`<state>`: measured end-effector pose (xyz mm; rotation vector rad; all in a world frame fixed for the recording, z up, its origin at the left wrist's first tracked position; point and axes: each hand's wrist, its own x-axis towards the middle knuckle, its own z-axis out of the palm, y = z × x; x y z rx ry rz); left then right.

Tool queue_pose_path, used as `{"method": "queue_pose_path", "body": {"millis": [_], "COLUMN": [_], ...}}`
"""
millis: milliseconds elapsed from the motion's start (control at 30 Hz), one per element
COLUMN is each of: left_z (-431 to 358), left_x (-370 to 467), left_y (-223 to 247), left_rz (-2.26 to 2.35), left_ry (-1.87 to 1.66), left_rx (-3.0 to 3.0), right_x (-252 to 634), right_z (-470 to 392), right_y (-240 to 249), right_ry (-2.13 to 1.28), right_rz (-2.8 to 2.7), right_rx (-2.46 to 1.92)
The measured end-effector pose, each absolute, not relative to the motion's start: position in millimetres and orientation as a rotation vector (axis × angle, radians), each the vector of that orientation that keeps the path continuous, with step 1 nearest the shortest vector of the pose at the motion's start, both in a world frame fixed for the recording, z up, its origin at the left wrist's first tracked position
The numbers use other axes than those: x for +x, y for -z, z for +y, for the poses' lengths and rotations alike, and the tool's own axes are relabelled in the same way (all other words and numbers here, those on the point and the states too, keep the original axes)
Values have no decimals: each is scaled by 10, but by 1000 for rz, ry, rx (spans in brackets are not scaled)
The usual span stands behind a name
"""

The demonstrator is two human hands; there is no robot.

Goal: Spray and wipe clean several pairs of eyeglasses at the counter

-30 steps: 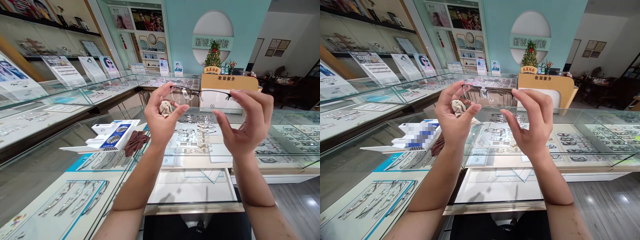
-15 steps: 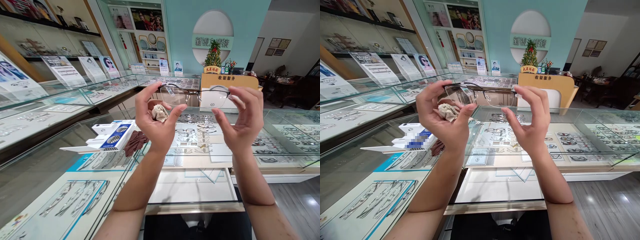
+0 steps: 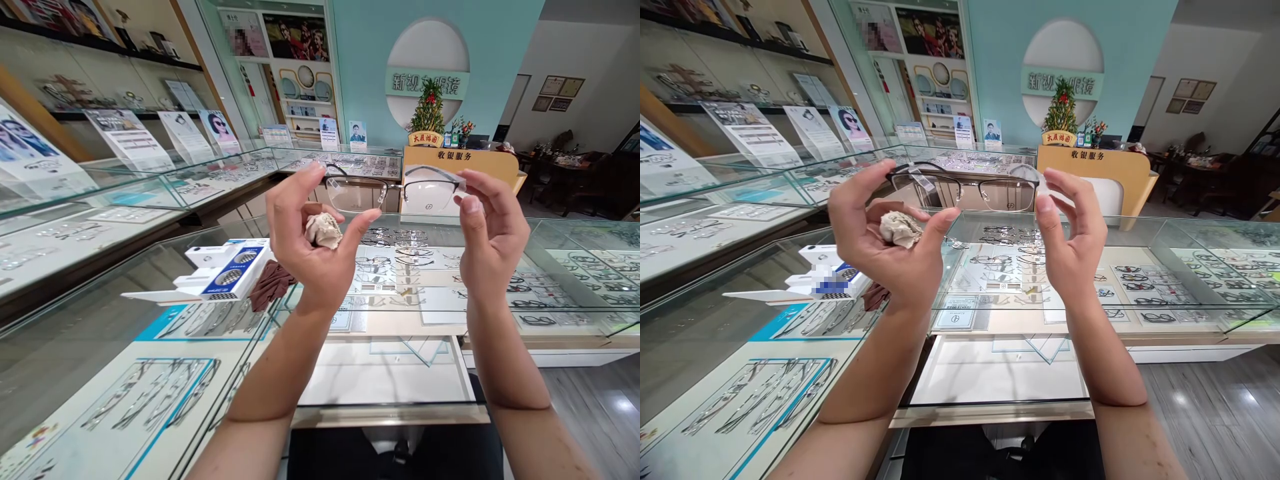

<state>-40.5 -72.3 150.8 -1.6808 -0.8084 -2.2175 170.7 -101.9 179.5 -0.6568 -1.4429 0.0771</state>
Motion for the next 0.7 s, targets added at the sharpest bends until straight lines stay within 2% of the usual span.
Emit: {"method": "queue_pose_path", "body": {"millis": [533, 700], "left_z": [-635, -637], "left_x": [-385, -356], "left_y": [-1415, -1401], "left_rz": [-815, -809], "left_ry": [2285, 2317], "left_rx": [-1737, -1741], "right_x": [1748, 1754], "right_z": [-917, -914], "right_y": [-1779, -1772], "right_ry": [-132, -252], "right_rz": [-1387, -1380], "right_rx": [-540, -517]}}
